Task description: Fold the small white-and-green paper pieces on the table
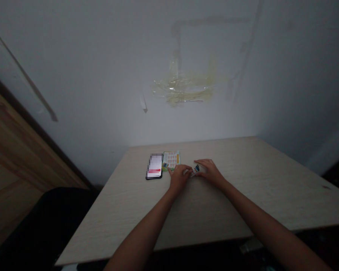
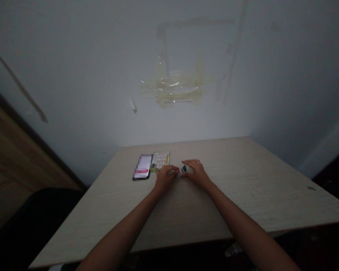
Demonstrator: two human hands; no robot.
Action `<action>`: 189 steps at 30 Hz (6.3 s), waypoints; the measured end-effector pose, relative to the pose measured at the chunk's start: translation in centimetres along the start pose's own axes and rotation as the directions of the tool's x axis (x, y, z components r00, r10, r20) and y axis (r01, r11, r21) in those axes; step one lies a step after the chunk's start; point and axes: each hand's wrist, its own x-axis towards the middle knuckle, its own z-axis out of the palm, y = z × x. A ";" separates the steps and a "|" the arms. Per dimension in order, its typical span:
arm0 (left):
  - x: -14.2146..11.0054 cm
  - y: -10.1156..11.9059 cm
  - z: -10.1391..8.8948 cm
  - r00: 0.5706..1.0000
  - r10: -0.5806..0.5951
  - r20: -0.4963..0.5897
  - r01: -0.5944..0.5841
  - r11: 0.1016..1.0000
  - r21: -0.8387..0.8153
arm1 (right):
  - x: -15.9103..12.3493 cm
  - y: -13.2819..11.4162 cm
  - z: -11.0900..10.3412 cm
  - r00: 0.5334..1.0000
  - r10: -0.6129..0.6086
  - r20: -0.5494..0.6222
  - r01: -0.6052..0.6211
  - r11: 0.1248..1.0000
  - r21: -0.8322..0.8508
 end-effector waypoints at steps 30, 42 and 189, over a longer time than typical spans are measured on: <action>0.2 -1.3 -0.8 0.991 0.123 0.047 -0.131 0.960 0.249 | 0.0 0.5 -1.0 0.987 -0.100 0.122 0.108 0.992 -0.062; 0.2 -0.8 -1.0 0.989 0.118 0.089 -0.136 0.962 0.238 | 0.2 1.3 -0.7 0.982 -0.122 0.143 0.132 0.989 -0.060; 0.0 -0.9 -0.3 0.996 0.079 -0.049 -0.059 0.948 0.314 | -0.3 1.2 -2.5 0.963 0.048 -0.264 -0.174 0.862 -0.476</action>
